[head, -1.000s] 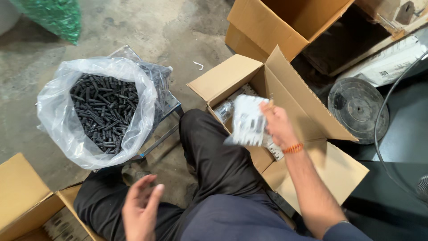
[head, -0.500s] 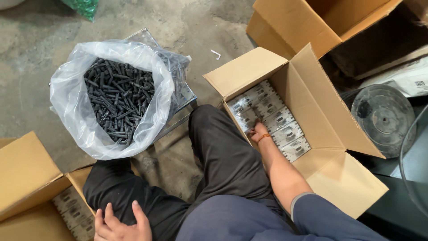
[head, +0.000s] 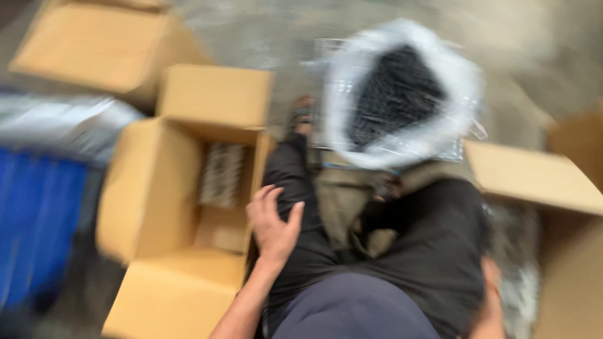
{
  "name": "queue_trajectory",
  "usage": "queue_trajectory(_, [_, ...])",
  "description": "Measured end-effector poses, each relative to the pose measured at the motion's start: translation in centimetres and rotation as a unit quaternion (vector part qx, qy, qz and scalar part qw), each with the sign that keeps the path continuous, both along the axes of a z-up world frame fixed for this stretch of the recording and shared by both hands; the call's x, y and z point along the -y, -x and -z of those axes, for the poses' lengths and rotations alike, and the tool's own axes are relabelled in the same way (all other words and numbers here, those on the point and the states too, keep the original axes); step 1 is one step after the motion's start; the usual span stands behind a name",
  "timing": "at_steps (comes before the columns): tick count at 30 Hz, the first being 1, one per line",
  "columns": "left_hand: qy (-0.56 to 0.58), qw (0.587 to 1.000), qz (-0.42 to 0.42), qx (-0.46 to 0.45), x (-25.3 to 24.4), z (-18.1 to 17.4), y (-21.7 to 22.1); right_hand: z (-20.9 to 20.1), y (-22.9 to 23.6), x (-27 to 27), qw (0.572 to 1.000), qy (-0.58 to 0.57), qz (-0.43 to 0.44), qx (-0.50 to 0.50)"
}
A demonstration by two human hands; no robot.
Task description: The person sits on the floor between two cardboard boxes and repeatedly picks up plastic-wrapped white electrical components. They use a small tool to manipulate the components, then place them into the box on the right. The process is repeated for several units.
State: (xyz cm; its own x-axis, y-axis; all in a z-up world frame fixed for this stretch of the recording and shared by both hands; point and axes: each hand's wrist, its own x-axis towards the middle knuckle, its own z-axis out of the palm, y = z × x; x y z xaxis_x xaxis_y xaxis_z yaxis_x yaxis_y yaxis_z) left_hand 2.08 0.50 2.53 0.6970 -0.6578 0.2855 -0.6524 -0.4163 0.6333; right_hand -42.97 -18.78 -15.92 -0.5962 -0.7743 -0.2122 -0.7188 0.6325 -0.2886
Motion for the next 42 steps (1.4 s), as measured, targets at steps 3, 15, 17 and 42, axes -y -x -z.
queue_trajectory(3, [0.135,0.949,-0.127,-0.257,-1.3,-0.1,-4.6,-5.4,-2.3,0.0,0.982,0.181,-0.03,0.035])
queue_trajectory(15, [0.204,0.744,-0.469,-0.43,-3.3,20.9,-23.3,-9.7,-6.8,2.1,0.875,0.347,-0.299,0.157])
queue_trajectory(17, [0.288,0.593,-0.495,-0.565,-4.3,26.8,-24.7,-10.0,-7.9,2.5,0.874,0.347,-0.31,0.142])
queue_trajectory(42, [0.382,0.615,-0.146,-0.675,-6.5,7.9,-16.4,-17.5,-13.3,-1.2,0.921,0.231,-0.115,0.292])
